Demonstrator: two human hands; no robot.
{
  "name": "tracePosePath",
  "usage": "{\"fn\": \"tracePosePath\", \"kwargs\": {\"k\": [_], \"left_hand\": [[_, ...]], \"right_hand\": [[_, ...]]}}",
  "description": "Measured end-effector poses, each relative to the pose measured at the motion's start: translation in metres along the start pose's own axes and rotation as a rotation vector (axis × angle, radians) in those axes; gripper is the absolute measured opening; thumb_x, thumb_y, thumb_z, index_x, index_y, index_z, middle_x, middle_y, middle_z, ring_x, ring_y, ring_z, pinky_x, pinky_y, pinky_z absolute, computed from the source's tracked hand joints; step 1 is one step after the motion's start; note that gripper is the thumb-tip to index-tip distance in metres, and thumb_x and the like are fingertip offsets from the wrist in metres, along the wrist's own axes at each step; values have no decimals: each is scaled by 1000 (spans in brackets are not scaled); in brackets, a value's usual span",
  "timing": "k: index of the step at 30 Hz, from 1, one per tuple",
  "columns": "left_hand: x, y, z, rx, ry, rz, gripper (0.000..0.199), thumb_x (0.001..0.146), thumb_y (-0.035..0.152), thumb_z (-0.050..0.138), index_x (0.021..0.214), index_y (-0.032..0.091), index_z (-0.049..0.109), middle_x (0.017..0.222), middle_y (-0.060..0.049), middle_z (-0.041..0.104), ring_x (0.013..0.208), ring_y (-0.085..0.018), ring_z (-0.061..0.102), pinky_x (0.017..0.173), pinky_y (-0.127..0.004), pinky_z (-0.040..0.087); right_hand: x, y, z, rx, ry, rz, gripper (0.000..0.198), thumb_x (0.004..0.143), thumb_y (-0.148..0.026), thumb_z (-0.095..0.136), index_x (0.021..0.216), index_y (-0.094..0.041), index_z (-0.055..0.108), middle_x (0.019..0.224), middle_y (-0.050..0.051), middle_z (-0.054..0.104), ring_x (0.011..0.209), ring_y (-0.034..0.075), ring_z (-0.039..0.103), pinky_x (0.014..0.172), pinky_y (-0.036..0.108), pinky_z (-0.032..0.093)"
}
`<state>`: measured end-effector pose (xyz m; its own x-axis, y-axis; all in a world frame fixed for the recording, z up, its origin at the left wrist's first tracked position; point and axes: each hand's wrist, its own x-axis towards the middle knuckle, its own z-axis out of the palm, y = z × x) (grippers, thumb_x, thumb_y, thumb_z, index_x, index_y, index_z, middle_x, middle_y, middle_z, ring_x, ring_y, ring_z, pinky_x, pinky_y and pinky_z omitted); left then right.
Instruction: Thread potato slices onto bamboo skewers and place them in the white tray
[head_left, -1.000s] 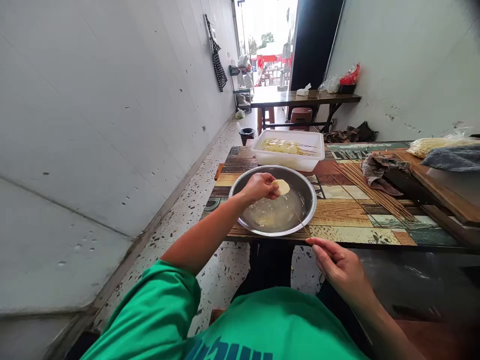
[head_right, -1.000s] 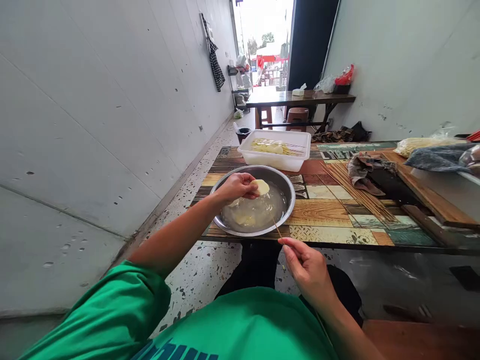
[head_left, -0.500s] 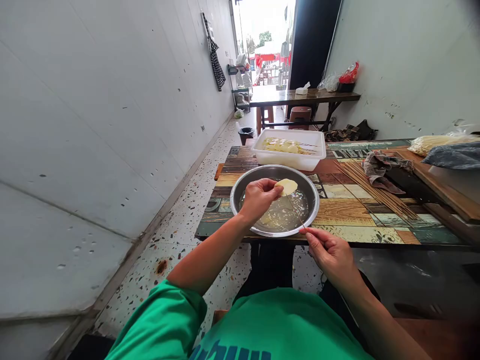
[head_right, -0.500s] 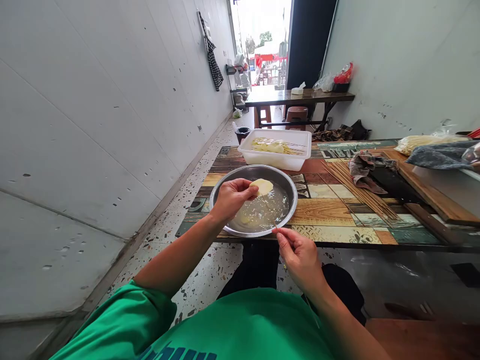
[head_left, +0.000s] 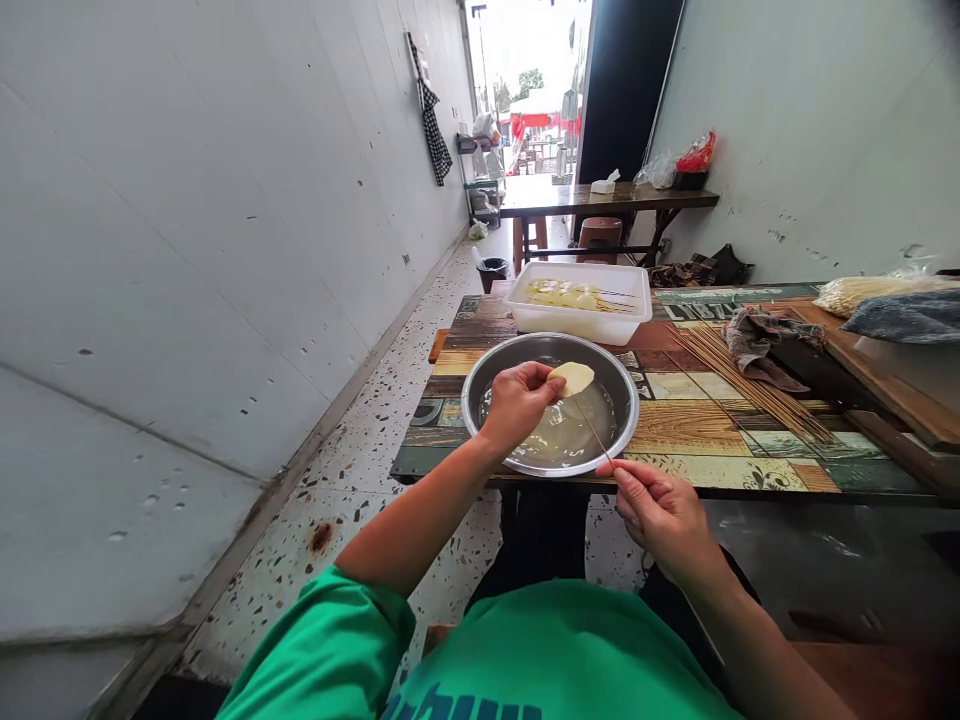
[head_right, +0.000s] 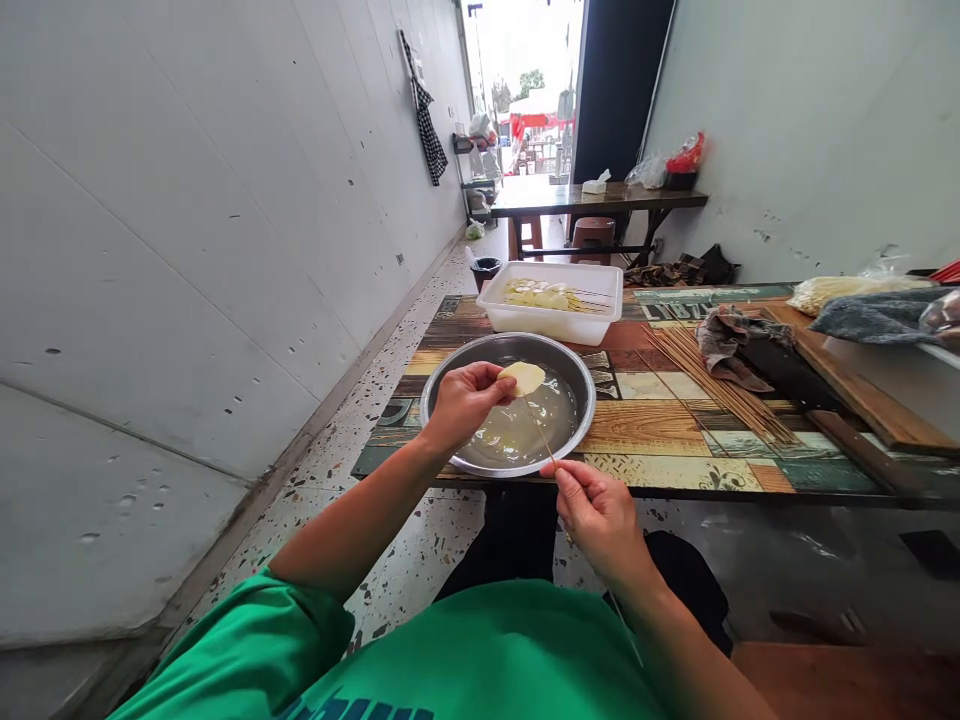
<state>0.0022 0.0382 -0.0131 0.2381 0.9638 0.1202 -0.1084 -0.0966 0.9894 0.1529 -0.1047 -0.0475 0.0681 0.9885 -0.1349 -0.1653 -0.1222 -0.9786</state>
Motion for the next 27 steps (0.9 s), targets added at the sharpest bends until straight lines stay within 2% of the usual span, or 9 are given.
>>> {"fn": "tracePosePath", "kwargs": {"k": [4,8,11,14,16,18,20,23,27], "left_hand": [[-2,0,2,-4,-10,13,19,65,27,75,71,13,64,64,-1,67,57,-10,59,60,-23,47],[-3,0,4,14,-11,44,17,67,27,74,72,14,65,64,-1,67,58,-10,59,60,-22,47],[-3,-1,4,5,2,27,19,66,27,75,74,13,65,65,-1,68,58,-10,60,61,-22,48],[-4,-1,3,-42,-6,-6,22,65,29,77,74,12,65,65,-2,68,57,-9,59,60,-22,48],[-5,0,4,-88,-26,-33,25,64,30,78,73,11,64,64,-2,67,56,-9,59,60,-22,48],[-6,2,5,-142,-37,-77,27,62,29,80,73,11,64,63,-2,67,55,-9,59,61,-23,48],[-6,5,6,-208,-35,-146,29,61,28,82,74,10,63,64,-2,67,54,-9,59,61,-24,49],[-5,11,4,-313,-40,-293,26,62,21,82,73,10,61,64,-3,66,53,-9,60,60,-24,49],[-2,17,-2,-374,-107,-451,18,67,14,78,74,9,62,65,-5,67,54,-11,61,58,-24,48]], "right_hand": [[1,-2,1,139,-46,88,40,82,-48,66,98,-12,63,47,-12,33,35,1,17,34,17,12],[4,2,3,113,-30,62,39,83,-48,64,99,-13,64,46,-12,31,34,2,18,32,17,14],[6,7,4,-106,74,-96,36,85,-46,60,97,-13,69,43,-8,38,33,7,33,33,19,26],[6,11,6,-471,240,-377,28,86,-37,58,96,-16,75,65,6,69,61,20,66,56,30,53],[5,12,6,-648,311,-513,27,86,-32,56,98,-19,76,92,11,76,84,26,71,77,36,56],[4,13,7,-700,334,-560,27,87,-30,55,100,-20,76,103,11,75,92,27,71,84,38,55],[4,13,5,-638,311,-520,27,89,-32,55,102,-20,75,96,10,76,89,26,71,80,36,56],[7,17,1,-477,244,-433,30,90,-36,55,104,-17,73,67,5,68,70,22,68,65,32,54],[12,21,-7,-318,129,-378,30,89,-39,57,101,-15,72,52,-3,50,48,12,49,45,24,41]]}}
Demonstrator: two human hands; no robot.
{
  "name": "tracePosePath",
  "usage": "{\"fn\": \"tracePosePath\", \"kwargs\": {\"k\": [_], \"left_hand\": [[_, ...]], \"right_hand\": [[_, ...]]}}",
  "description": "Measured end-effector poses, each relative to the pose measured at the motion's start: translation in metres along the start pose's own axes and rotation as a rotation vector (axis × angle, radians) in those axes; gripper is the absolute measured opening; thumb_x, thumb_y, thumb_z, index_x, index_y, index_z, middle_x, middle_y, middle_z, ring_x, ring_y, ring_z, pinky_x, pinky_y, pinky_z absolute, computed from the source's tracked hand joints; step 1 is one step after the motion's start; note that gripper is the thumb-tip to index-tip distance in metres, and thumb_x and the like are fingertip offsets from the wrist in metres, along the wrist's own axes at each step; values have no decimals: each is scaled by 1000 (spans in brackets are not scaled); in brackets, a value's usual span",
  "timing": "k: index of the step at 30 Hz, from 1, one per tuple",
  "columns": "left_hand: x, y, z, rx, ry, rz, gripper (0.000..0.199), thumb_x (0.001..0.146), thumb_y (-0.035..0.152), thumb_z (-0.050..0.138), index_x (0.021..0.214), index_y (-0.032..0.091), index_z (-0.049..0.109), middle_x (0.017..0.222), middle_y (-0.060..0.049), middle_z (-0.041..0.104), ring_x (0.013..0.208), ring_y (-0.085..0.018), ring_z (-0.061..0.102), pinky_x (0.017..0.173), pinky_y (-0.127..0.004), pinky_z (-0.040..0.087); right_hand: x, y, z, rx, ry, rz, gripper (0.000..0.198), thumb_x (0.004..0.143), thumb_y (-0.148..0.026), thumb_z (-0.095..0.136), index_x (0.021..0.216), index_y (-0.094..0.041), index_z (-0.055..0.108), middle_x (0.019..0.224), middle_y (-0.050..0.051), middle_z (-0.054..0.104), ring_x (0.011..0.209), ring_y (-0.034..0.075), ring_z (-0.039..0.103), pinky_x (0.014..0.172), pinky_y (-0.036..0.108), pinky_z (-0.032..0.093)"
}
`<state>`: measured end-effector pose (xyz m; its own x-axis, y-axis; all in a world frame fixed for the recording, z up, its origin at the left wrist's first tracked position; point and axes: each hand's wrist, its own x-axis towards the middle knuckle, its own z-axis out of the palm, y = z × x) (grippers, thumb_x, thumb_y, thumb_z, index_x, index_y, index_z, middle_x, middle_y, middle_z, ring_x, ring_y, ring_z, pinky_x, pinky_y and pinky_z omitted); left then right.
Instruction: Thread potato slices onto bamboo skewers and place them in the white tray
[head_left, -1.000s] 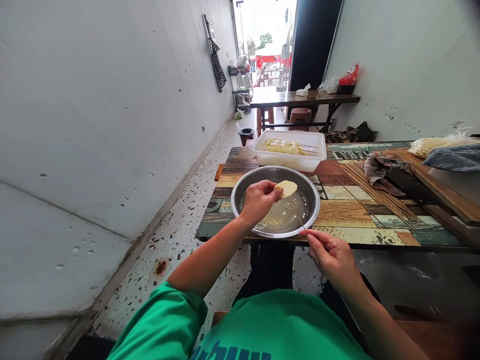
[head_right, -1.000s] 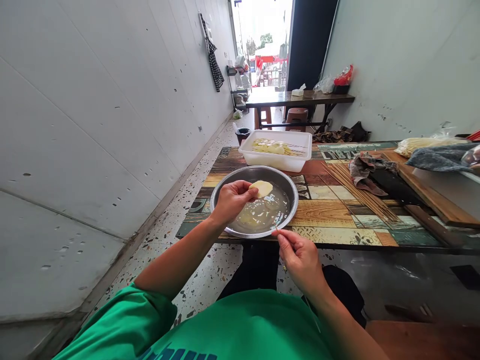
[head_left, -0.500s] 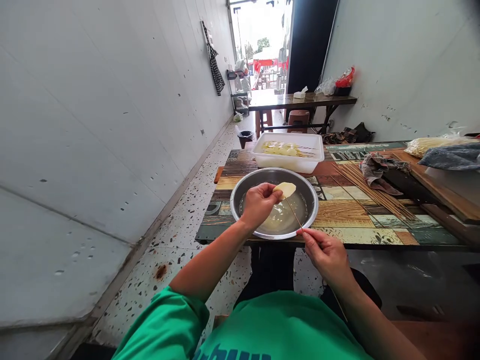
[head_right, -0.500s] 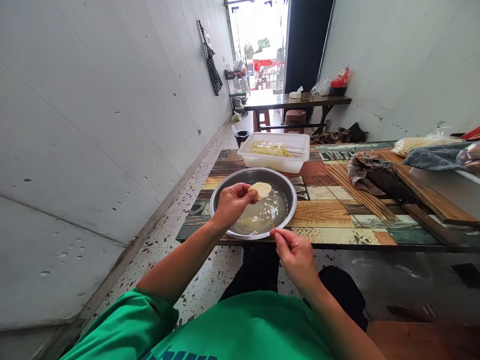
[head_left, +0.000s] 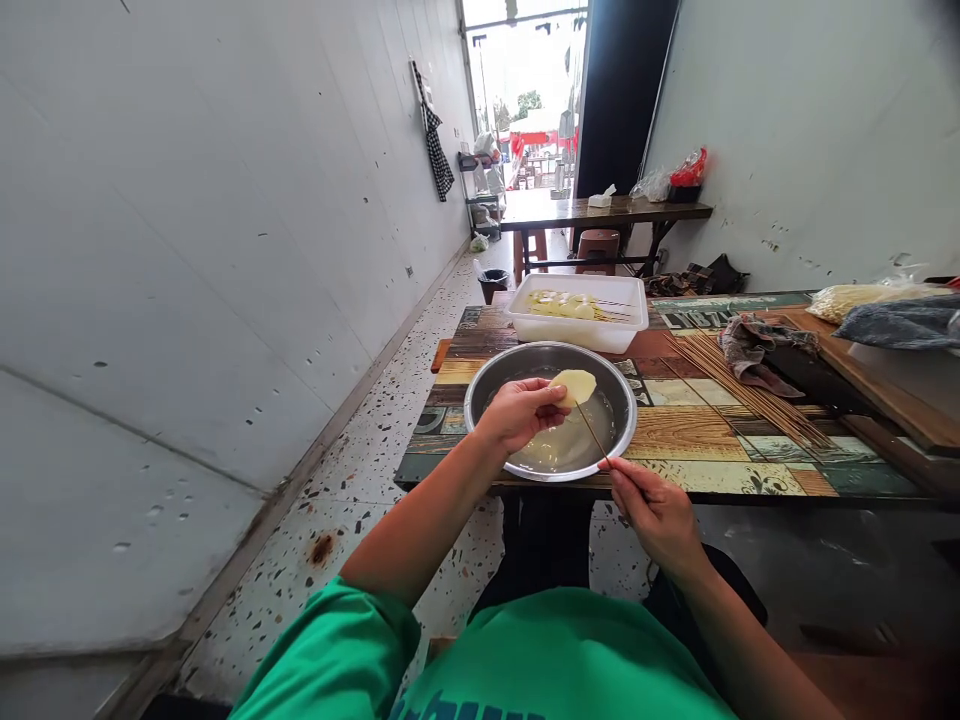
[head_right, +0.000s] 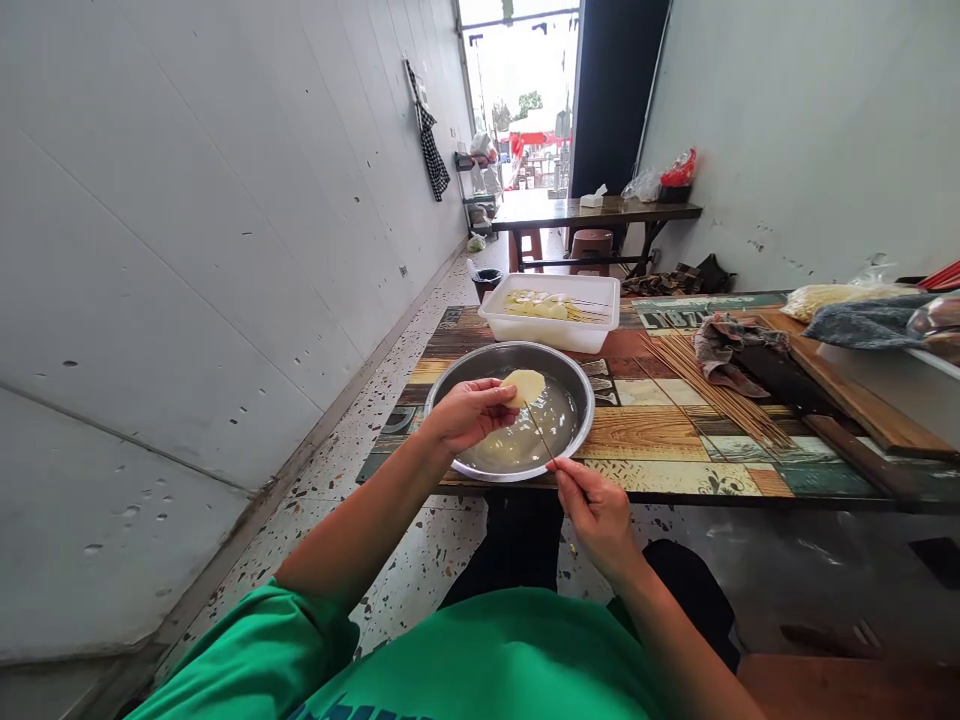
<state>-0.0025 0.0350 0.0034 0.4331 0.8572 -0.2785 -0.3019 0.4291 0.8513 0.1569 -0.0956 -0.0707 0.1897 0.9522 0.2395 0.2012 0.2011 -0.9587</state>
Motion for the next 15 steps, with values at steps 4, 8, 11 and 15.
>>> {"fn": "tracePosePath", "kwargs": {"k": [4,8,11,15], "left_hand": [[-2,0,-2,11,-29,25,22,67,20,80,76,9,63,67,-5,67,55,-11,61,58,-24,49],[-4,-4,1,47,-36,141,31,59,25,85,74,8,64,66,-2,66,52,-8,59,58,-23,49],[-5,-5,2,41,-32,153,33,57,27,86,73,8,64,65,-2,65,52,-8,59,57,-22,49],[-5,-2,1,16,-56,77,32,57,24,86,71,9,62,62,-3,65,52,-9,60,56,-23,48]], "right_hand": [[1,0,-2,132,-33,92,32,87,-42,60,98,-15,72,53,-5,44,45,9,40,40,22,30],[2,-5,-1,234,-35,178,35,82,-46,66,95,-14,72,51,-6,38,44,7,34,39,20,24],[4,-9,-2,355,-103,271,38,80,-50,66,94,-15,71,51,-9,28,41,5,23,36,19,18],[6,-5,-3,349,-135,291,40,79,-52,66,92,-14,72,50,-10,25,40,5,19,35,19,17]]}}
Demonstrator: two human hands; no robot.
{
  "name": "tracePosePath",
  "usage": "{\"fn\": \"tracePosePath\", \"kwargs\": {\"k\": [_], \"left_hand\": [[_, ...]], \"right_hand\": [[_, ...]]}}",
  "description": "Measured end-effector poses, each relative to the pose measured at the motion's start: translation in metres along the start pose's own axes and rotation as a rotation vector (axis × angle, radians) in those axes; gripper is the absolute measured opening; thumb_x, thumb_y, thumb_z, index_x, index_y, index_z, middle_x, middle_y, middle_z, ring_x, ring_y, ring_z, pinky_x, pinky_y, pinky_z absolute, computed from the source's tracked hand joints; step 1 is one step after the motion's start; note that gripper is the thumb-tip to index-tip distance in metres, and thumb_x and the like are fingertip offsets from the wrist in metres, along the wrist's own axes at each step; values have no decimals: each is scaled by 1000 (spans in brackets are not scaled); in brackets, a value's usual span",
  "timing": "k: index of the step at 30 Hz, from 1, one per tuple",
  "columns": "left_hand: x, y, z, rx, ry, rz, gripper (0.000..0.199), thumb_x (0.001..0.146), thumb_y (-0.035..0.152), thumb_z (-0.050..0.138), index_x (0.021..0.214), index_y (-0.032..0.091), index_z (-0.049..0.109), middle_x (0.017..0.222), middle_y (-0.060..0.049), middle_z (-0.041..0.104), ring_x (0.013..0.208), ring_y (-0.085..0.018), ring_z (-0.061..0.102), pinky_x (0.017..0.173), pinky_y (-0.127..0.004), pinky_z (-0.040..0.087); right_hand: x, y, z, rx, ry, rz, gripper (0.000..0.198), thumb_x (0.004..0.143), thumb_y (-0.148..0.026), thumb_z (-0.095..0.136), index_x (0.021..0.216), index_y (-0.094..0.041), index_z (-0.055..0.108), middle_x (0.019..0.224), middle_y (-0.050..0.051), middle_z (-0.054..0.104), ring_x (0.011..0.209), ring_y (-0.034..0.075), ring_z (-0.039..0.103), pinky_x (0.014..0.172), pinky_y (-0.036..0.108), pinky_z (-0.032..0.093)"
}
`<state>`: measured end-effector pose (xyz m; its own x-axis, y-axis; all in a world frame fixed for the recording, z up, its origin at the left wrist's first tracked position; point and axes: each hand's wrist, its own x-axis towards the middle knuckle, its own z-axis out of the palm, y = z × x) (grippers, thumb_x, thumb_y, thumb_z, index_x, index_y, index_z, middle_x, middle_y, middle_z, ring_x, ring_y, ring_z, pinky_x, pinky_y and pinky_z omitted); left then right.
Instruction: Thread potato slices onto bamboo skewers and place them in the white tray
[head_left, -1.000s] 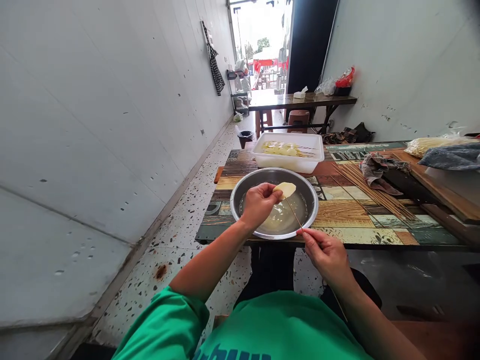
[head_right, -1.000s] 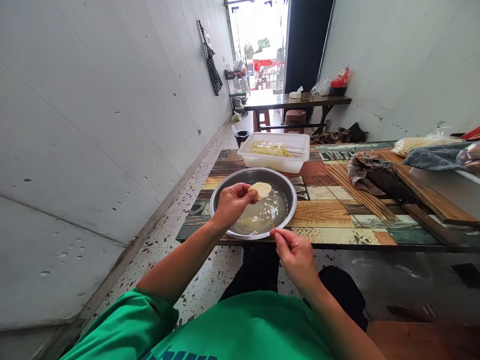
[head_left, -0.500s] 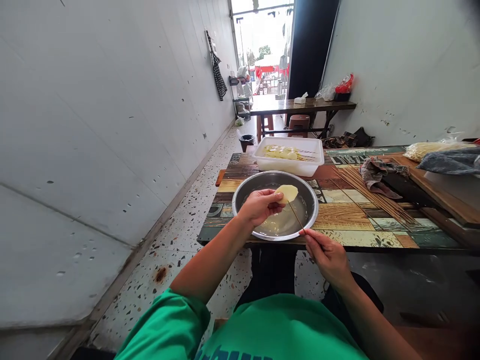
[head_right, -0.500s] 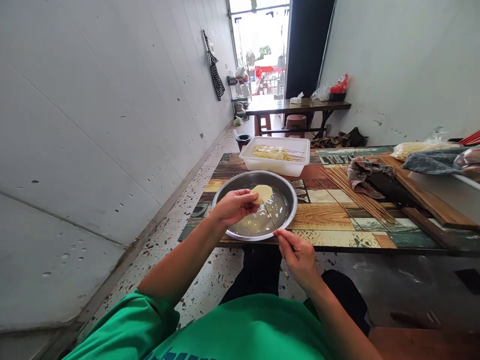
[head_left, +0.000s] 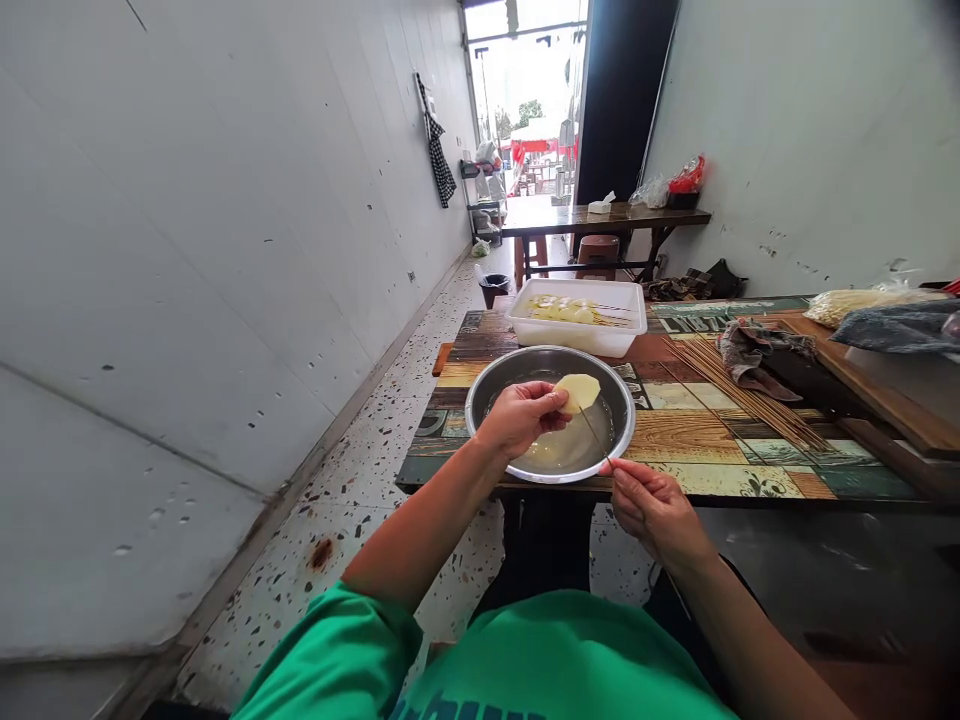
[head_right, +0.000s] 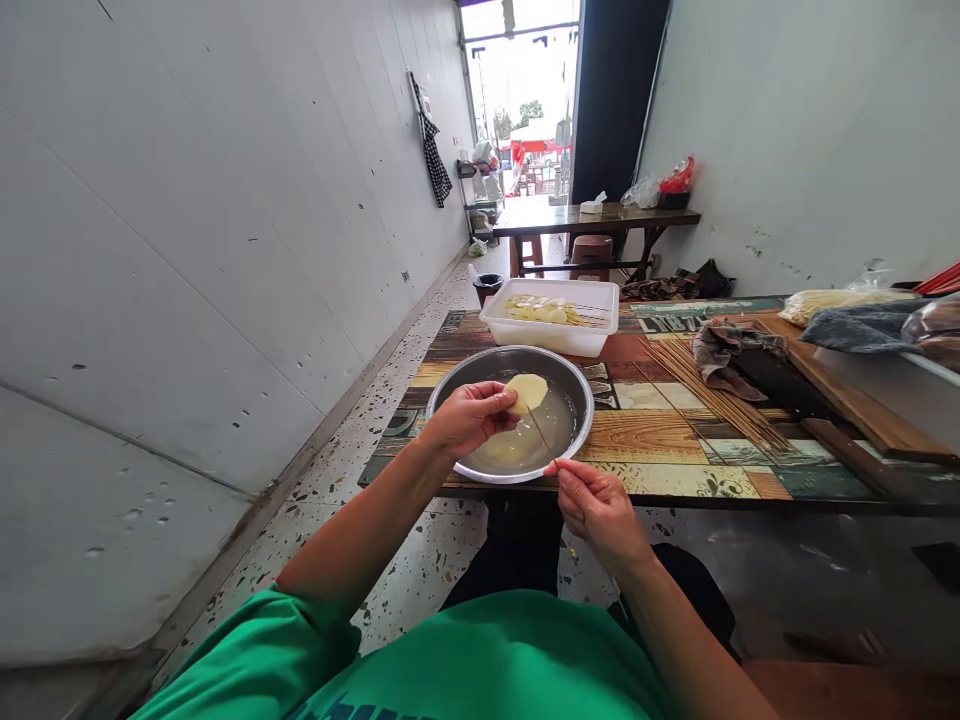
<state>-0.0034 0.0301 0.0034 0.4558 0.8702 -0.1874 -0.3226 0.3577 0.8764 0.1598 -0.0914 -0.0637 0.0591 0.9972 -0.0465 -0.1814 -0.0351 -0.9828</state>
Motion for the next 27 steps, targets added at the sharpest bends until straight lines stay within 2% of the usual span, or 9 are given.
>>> {"fn": "tracePosePath", "kwargs": {"k": [2,4,6,10,12,16,20,24,27], "left_hand": [[1,1,-1,-16,-5,-51,31,56,21,86,71,9,62,62,-3,64,52,-10,60,56,-23,49],[3,0,-2,-9,-1,-85,29,57,20,86,70,10,62,62,-4,65,52,-10,60,57,-24,49],[4,-3,-2,52,8,-45,28,58,22,85,70,10,63,63,-4,65,52,-10,59,57,-24,49],[3,-10,1,248,68,219,26,62,31,81,71,10,68,62,-2,65,53,-8,56,57,-22,46],[1,-11,2,330,61,276,25,65,34,77,73,11,71,61,-2,64,53,-9,55,55,-22,44],[-3,-8,1,477,12,300,23,72,35,70,74,12,72,56,-2,62,51,-9,53,53,-21,41],[-5,-5,-1,602,23,329,22,76,34,66,72,13,73,54,-1,59,50,-9,50,52,-21,37],[-9,-7,3,674,-14,373,23,78,33,63,65,15,70,54,0,58,52,-9,50,53,-21,36],[-12,-11,8,655,-44,351,24,78,32,63,62,15,68,53,0,58,51,-9,50,52,-21,35]], "right_hand": [[1,3,-1,-36,44,-34,38,79,-50,67,91,-15,72,50,-7,32,41,6,26,37,20,21],[1,5,-2,-81,117,-83,34,77,-46,70,92,-16,73,56,-3,46,47,9,37,41,22,27],[0,5,0,-119,169,-116,31,76,-44,71,92,-17,73,59,-1,52,51,11,41,43,23,29],[-4,-1,7,-36,102,-14,38,78,-50,68,92,-15,69,47,-9,31,40,6,26,38,21,17],[-5,-3,9,51,71,51,41,77,-52,69,93,-14,66,47,-11,26,39,4,21,37,20,13],[-8,-6,10,148,41,120,40,76,-50,72,93,-14,63,47,-12,28,38,3,18,37,18,12],[-12,-12,12,195,-2,155,37,77,-48,71,92,-16,63,47,-12,29,37,2,18,35,17,14],[-13,-17,20,199,44,143,36,75,-48,72,89,-16,62,46,-12,30,36,2,18,35,18,13],[-9,-20,23,197,72,119,38,74,-49,73,88,-15,63,46,-12,30,36,2,18,36,18,13]]}}
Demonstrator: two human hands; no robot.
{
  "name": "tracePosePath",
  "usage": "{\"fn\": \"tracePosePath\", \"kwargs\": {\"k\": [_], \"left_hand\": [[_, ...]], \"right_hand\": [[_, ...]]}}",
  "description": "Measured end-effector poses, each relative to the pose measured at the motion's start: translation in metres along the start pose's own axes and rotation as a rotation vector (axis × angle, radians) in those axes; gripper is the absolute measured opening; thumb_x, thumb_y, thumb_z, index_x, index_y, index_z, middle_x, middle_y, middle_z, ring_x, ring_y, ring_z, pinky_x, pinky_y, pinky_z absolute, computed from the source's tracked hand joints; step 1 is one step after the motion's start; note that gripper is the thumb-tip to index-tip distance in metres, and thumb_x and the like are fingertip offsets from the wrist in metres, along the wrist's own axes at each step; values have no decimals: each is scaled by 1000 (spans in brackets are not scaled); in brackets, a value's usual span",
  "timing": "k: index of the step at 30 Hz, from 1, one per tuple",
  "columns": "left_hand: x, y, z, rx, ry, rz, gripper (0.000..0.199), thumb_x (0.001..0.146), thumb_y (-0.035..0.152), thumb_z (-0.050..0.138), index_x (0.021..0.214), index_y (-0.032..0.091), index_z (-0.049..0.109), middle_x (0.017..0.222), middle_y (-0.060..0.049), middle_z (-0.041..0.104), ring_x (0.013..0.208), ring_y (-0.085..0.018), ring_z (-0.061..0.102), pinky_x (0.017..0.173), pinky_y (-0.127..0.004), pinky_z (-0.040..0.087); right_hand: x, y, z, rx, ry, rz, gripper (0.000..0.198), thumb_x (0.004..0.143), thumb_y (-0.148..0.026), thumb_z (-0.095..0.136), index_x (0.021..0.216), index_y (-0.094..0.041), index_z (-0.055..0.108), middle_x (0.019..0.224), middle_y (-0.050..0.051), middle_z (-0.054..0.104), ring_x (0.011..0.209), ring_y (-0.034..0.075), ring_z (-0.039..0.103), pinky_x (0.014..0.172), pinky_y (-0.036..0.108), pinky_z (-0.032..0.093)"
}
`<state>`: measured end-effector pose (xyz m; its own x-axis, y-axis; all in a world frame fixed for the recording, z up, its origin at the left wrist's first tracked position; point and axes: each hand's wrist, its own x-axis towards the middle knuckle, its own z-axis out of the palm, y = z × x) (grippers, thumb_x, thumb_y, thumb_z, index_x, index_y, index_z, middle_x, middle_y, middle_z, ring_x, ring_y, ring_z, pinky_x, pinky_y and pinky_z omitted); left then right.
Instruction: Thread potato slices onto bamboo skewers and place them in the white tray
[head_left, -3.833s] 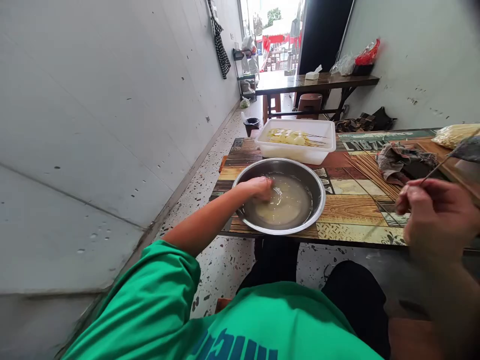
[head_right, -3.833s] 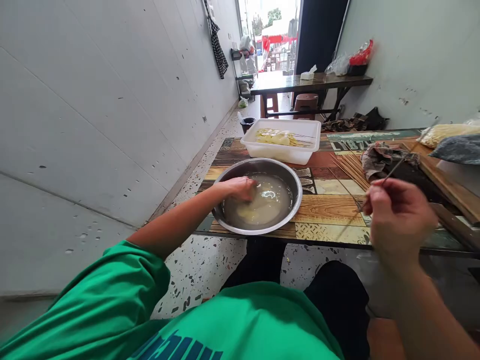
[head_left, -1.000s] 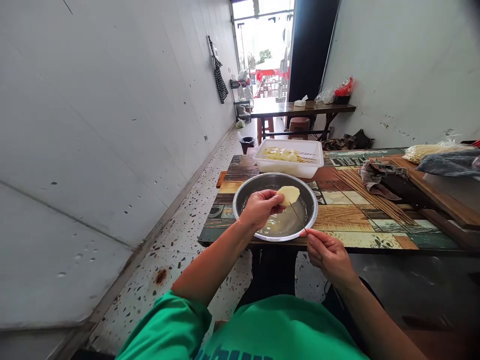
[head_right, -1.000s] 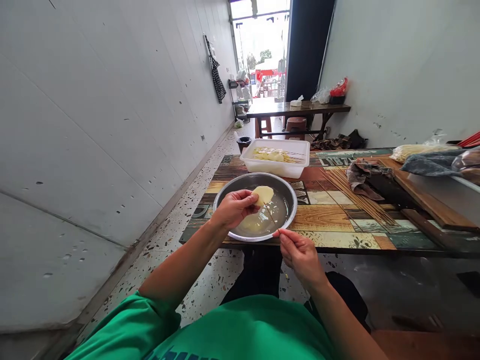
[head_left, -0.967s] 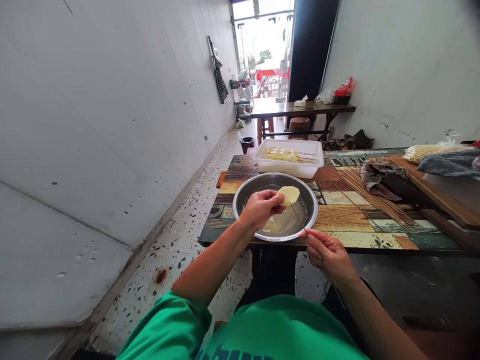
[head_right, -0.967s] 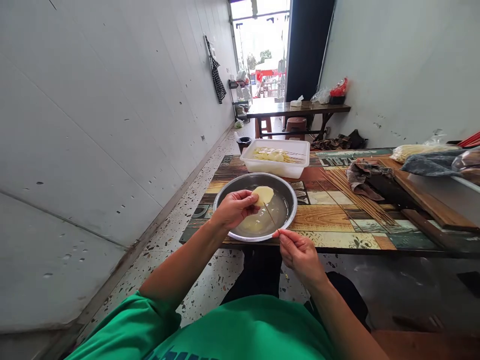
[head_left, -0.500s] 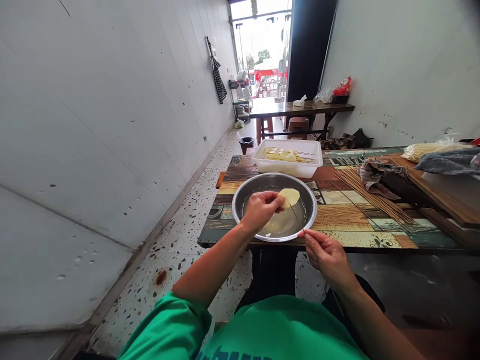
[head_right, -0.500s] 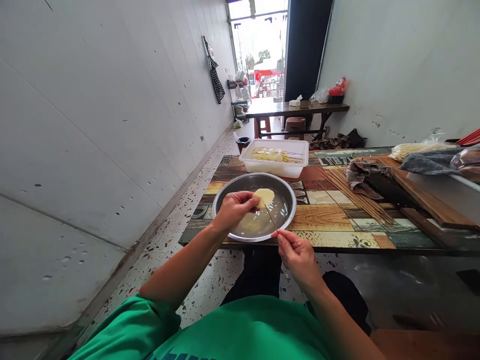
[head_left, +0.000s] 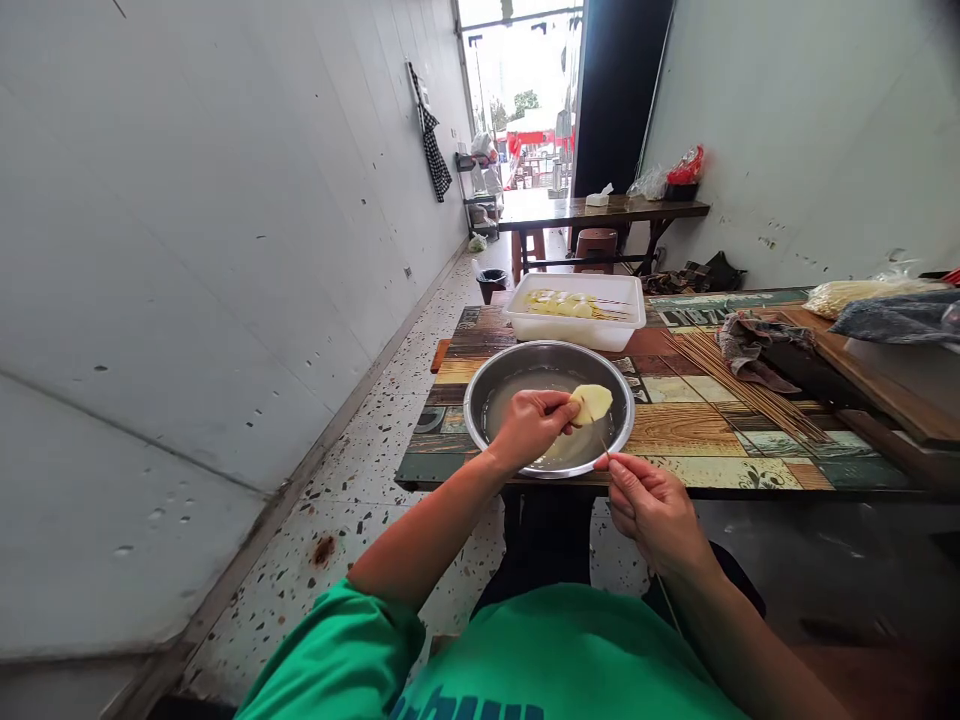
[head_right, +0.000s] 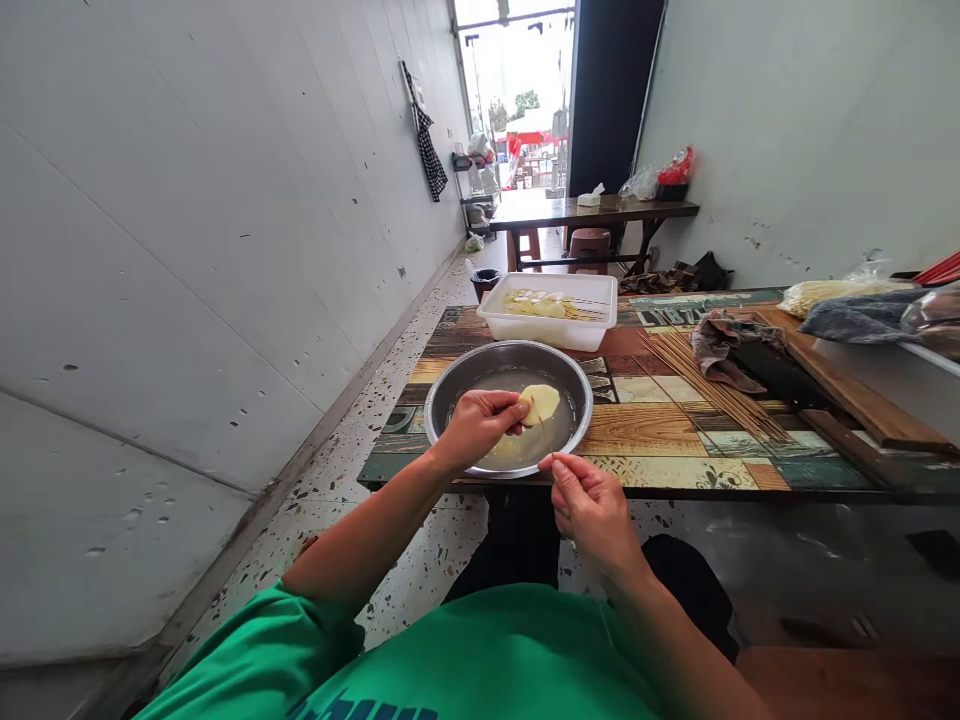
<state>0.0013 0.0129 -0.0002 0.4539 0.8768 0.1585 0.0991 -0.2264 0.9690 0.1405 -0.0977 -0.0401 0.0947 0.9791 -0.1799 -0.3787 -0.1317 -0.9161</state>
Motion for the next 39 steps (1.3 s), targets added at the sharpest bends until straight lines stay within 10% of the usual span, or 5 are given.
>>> {"fn": "tracePosePath", "kwargs": {"k": [10,21,25,30,39], "left_hand": [[7,-7,-20,-262,222,-69,29,66,37,76,82,13,73,68,-2,66,53,-8,52,54,-21,42],[3,8,-11,84,-243,-86,30,87,34,51,88,11,71,80,-8,71,63,-13,62,60,-23,46],[37,-1,-47,625,10,-69,34,86,30,55,114,14,66,95,-10,71,84,-17,66,79,-28,49],[65,-38,-51,1157,-272,-279,37,65,20,73,101,12,70,110,-18,68,110,-32,60,92,-35,45],[71,-48,-48,850,-306,-256,9,60,11,70,56,17,64,55,-4,63,61,-18,63,59,-24,45]], "right_hand": [[-22,11,-27,-537,11,-174,39,87,-51,57,98,-14,67,53,-5,39,45,9,33,42,24,24],[-7,1,-27,-297,92,-209,31,86,-46,62,92,-16,65,51,-7,35,43,7,31,39,21,22],[-6,-1,-38,-228,156,-212,29,85,-45,65,92,-16,65,51,-7,36,43,6,30,38,20,20],[-5,4,-40,-212,120,-165,32,84,-46,66,94,-16,64,51,-8,35,42,6,29,38,19,18],[-14,8,-38,-214,66,-87,36,83,-48,66,96,-15,61,50,-9,34,42,6,29,38,20,18]]}}
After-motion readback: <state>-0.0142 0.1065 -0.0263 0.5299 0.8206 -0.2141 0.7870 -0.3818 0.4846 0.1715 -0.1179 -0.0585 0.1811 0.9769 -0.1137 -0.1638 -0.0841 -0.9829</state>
